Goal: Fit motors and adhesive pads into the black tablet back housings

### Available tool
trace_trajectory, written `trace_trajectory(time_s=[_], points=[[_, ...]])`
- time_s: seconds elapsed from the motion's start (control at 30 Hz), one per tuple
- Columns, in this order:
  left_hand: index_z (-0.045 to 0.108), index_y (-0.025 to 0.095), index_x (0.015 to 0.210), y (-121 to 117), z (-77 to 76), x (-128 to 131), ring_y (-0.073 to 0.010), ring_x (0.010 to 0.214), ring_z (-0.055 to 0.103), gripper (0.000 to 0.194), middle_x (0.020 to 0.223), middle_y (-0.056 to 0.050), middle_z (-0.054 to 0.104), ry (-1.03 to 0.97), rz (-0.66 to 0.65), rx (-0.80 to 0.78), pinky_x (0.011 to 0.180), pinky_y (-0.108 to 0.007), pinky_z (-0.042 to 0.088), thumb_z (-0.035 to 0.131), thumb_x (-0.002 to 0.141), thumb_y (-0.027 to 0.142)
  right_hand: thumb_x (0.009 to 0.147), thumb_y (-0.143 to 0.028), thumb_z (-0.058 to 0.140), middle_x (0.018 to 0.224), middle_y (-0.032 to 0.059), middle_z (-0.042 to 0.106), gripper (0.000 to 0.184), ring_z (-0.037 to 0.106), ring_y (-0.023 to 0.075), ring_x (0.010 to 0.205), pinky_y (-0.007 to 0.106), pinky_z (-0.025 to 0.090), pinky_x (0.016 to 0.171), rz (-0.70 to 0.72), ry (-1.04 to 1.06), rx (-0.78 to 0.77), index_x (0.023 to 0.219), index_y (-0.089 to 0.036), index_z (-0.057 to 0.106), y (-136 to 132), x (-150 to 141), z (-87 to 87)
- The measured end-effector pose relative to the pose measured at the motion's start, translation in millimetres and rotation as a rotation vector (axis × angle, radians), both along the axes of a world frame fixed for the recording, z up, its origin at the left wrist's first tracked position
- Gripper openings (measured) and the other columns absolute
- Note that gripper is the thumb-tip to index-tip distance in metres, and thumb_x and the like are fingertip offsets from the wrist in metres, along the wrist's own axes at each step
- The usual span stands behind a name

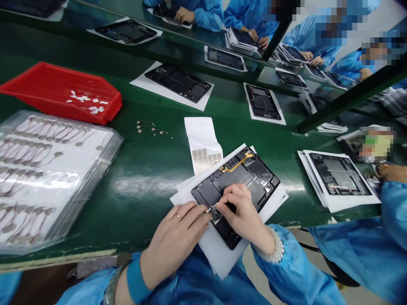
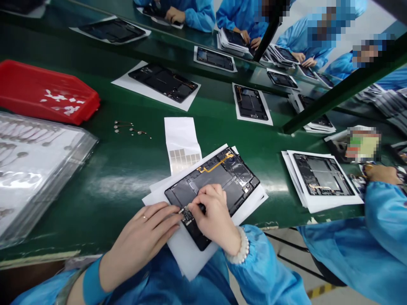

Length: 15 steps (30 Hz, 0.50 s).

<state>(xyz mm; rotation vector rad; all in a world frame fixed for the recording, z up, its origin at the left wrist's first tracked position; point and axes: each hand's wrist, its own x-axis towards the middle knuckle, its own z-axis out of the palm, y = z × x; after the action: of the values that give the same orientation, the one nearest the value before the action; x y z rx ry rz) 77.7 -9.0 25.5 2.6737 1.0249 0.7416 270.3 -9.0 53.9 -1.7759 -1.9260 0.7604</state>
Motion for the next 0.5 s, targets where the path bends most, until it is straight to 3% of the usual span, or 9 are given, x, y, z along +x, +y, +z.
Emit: trace_trajectory(time_s=[0.5], points=[[0.066,0.020,0.101,0.0,-3.2,-0.5,-0.0224,0.097,0.059,0.030,0.103,-0.004,0.069,0.011,0.005,0.016,0.084,-0.037,0.044,0.036,0.098,0.021,0.085,-0.020,0.059,0.086,0.0029,0.058,0.016,0.046,0.0224,0.094,0.042,0.031,0.084,-0.020,-0.012,-0.040,0.070,-0.021,0.062,1.5,-1.9,0.9]])
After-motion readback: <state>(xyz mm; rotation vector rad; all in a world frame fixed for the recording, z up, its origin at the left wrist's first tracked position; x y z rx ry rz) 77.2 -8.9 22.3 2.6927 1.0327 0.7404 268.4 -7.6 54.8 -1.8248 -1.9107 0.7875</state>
